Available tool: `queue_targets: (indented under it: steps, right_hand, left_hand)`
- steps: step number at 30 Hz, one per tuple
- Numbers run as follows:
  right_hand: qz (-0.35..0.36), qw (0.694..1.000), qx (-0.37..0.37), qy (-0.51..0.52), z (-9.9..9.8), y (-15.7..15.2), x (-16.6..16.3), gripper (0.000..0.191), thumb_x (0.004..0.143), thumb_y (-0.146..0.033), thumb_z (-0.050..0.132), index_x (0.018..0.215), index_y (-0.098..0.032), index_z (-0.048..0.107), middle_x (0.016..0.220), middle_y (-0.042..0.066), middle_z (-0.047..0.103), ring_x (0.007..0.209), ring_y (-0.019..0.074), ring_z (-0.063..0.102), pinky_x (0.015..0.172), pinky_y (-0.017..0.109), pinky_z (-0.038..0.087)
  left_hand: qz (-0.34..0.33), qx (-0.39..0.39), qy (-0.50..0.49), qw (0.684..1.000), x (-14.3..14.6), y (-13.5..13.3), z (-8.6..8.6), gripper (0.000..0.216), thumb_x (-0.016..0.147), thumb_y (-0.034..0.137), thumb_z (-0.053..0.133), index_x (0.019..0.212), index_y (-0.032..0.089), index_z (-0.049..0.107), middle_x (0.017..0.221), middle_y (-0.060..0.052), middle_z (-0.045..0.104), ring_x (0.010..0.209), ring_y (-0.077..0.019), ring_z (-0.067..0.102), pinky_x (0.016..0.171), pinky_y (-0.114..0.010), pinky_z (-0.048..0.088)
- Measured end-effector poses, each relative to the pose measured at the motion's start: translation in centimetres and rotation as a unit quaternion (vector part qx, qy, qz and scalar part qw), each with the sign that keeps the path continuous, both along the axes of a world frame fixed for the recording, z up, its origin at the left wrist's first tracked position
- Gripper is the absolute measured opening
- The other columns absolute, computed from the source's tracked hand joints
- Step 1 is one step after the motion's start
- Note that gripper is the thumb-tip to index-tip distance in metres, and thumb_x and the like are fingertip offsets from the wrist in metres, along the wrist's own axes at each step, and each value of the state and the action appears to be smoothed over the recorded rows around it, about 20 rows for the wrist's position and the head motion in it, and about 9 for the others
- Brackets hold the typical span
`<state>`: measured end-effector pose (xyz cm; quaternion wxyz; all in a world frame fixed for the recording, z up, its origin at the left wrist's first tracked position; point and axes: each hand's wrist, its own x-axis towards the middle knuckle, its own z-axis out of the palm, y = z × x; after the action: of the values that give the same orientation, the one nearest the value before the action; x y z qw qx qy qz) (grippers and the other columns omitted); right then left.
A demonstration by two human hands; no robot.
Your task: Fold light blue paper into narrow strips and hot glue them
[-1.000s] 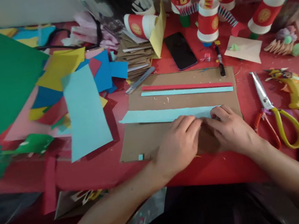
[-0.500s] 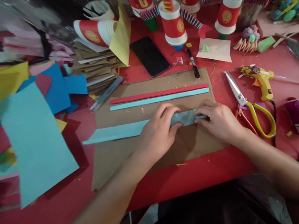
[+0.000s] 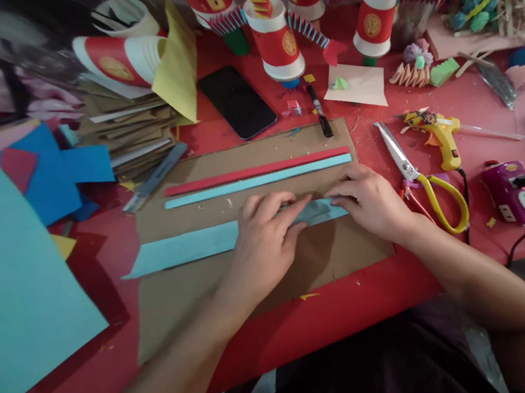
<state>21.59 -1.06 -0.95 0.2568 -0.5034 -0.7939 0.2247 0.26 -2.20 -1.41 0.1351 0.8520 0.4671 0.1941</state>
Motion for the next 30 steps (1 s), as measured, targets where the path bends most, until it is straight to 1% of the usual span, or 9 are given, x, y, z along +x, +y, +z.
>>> queue_targets:
  steps: [4,8,11,15,22,27,30]
  right_hand:
    - [0.034,0.999,0.028,-0.012,0.1,-0.1,0.5,0.024,0.090,-0.012,0.058,0.093,-0.024,0.078,0.086,0.004,0.074,0.085,0.0186,0.068,0.077,0.033,0.055]
    - [0.093,0.994,0.059,-0.020,0.6,-0.1,1.2,0.031,0.093,-0.010,0.051,0.100,-0.024,0.077,0.092,0.005,0.075,0.086,0.0183,0.069,0.075,0.032,0.057]
    - [0.123,0.989,0.083,-0.029,0.8,0.0,1.6,0.030,0.096,-0.013,0.048,0.102,-0.023,0.076,0.094,0.006,0.075,0.085,0.0182,0.069,0.072,0.032,0.058]
    - [0.158,0.978,0.117,-0.063,0.9,0.1,2.0,0.028,0.099,-0.017,0.047,0.099,-0.021,0.075,0.090,0.007,0.074,0.081,0.0183,0.066,0.069,0.033,0.057]
    - [0.183,0.968,0.142,-0.092,1.1,0.0,1.9,0.028,0.099,-0.014,0.045,0.095,-0.018,0.072,0.090,0.008,0.072,0.082,0.0184,0.064,0.071,0.034,0.057]
    - [0.179,0.968,0.136,-0.114,1.2,-0.2,1.8,0.028,0.098,-0.013,0.045,0.091,-0.017,0.072,0.088,0.008,0.070,0.083,0.0198,0.064,0.074,0.035,0.057]
    - [0.175,0.969,0.132,-0.116,1.3,-0.3,1.6,0.029,0.098,-0.013,0.045,0.091,-0.015,0.073,0.088,0.009,0.070,0.083,0.0202,0.063,0.074,0.035,0.057]
  left_hand:
    - [-0.002,0.037,0.018,0.999,0.0,-0.5,0.4,0.033,0.090,0.011,0.054,0.115,0.025,0.069,0.111,-0.008,0.069,0.105,-0.0277,0.055,0.084,-0.045,0.041]
    - [-0.029,0.039,0.024,0.999,0.0,-1.0,0.8,0.038,0.093,0.005,0.046,0.113,0.027,0.070,0.107,-0.003,0.074,0.098,-0.0217,0.062,0.085,-0.044,0.036]
    - [-0.042,0.037,0.034,0.998,-0.1,-1.2,0.9,0.041,0.094,0.005,0.043,0.115,0.028,0.070,0.108,-0.003,0.075,0.098,-0.0217,0.064,0.085,-0.045,0.036]
    - [-0.046,0.043,0.027,0.998,-0.2,-1.3,0.8,0.041,0.093,0.004,0.045,0.116,0.027,0.070,0.110,-0.003,0.075,0.100,-0.0222,0.065,0.085,-0.045,0.035]
    - [-0.052,0.058,0.025,0.997,-0.2,-1.2,0.7,0.040,0.096,0.005,0.042,0.116,0.027,0.068,0.107,-0.001,0.076,0.098,-0.0201,0.065,0.089,-0.044,0.034]
    - [-0.061,0.059,0.039,0.996,-0.3,-1.2,0.7,0.037,0.096,0.005,0.042,0.111,0.025,0.068,0.107,-0.002,0.075,0.100,-0.0212,0.065,0.091,-0.044,0.035]
    - [-0.067,0.061,0.048,0.995,-0.3,-1.2,0.7,0.037,0.096,0.004,0.041,0.110,0.024,0.068,0.107,-0.003,0.075,0.098,-0.0208,0.065,0.091,-0.045,0.035]
